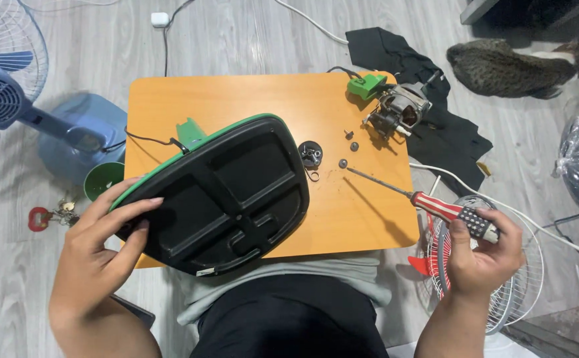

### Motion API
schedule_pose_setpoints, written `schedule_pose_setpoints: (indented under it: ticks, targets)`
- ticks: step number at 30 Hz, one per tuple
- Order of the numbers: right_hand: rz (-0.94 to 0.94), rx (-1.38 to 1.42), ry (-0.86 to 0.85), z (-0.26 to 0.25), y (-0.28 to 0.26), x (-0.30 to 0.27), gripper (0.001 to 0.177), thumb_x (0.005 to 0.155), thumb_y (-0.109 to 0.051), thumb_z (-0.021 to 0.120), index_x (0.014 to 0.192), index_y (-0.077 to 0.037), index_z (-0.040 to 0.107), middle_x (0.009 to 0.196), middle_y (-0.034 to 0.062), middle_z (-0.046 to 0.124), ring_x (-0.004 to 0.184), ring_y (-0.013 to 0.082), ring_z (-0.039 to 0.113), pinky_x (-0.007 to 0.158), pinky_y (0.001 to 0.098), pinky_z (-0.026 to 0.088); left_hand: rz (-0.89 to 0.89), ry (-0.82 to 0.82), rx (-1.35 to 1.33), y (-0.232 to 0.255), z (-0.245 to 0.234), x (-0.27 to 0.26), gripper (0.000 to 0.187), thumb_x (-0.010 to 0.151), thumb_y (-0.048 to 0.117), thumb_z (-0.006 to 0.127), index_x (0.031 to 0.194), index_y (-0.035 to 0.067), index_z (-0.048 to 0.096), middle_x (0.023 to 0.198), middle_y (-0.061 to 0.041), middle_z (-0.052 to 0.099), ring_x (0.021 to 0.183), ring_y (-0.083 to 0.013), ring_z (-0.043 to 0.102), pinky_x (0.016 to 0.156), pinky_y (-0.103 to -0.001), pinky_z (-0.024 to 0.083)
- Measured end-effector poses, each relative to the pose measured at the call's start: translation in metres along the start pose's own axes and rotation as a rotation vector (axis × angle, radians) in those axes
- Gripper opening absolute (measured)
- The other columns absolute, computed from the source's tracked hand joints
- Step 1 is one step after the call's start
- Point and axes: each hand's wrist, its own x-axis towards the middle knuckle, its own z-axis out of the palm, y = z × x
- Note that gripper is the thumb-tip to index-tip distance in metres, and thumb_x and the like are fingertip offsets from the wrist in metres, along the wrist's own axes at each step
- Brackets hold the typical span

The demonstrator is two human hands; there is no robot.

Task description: Disassembling the base of a green appliance by removing screws and rubber feet with a screwdriver.

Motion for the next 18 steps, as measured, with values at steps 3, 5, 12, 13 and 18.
schedule_pose_setpoints:
  ticks: [3, 5, 12, 13, 18]
  targets:
    - [0.033, 0.031, 0.002, 0.001, 0.007, -0.003, 0.031, 0.101, 0.007, 0.076, 0.126, 0.009, 0.057, 0.108, 0.0219, 0.065, 0.086, 0.0258, 0.063, 0.075, 0.0329, 0.052, 0.027, 0.027, -0.056, -0.008, 0.01, -0.005, 0.046, 0.08, -0.005, 0.065, 0.125, -0.002, 0.064, 0.146, -0.023, 0.057, 0.127, -0.0323, 0.06, 0.104, -0.038, 0.047]
    - [0.04, 0.059, -0.001, 0.003, 0.01, -0.005, 0.031, 0.103, 0.007, 0.074, 0.127, 0.009, 0.055, 0.104, 0.0216, 0.066, 0.083, 0.0248, 0.064, 0.073, 0.0317, 0.052, 0.025, 0.051, -0.114, -0.021, 0.019, -0.014, 0.052, 0.08, -0.004, 0.065, 0.132, -0.004, 0.058, 0.149, -0.025, 0.054, 0.134, -0.0352, 0.056, 0.11, -0.042, 0.046]
    - [0.019, 0.046, 0.021, 0.015, 0.015, -0.006, 0.031, 0.104, 0.009, 0.074, 0.129, 0.01, 0.054, 0.11, 0.0246, 0.062, 0.085, 0.0295, 0.066, 0.075, 0.0355, 0.055, 0.038, 0.227, -0.313, -0.051, 0.034, -0.034, 0.037, 0.103, 0.008, 0.045, 0.137, -0.007, 0.05, 0.151, -0.024, 0.051, 0.142, -0.0338, 0.049, 0.126, -0.044, 0.037]
    - [0.031, 0.067, 0.028, 0.016, 0.014, -0.006, 0.031, 0.105, 0.01, 0.073, 0.129, 0.01, 0.053, 0.112, 0.0247, 0.061, 0.087, 0.0301, 0.065, 0.079, 0.0367, 0.055, 0.025, 0.238, -0.324, -0.05, 0.035, -0.033, 0.035, 0.104, 0.006, 0.042, 0.135, -0.008, 0.052, 0.15, -0.025, 0.052, 0.141, -0.0337, 0.049, 0.127, -0.044, 0.036]
    - [0.026, 0.058, 0.037, 0.024, 0.014, -0.004, 0.031, 0.104, 0.007, 0.073, 0.128, 0.009, 0.054, 0.115, 0.0251, 0.061, 0.093, 0.0308, 0.065, 0.083, 0.0369, 0.054, 0.054, 0.27, -0.362, -0.041, 0.038, -0.026, 0.035, 0.105, 0.005, 0.047, 0.139, -0.003, 0.049, 0.152, -0.025, 0.052, 0.143, -0.0336, 0.051, 0.128, -0.044, 0.039]
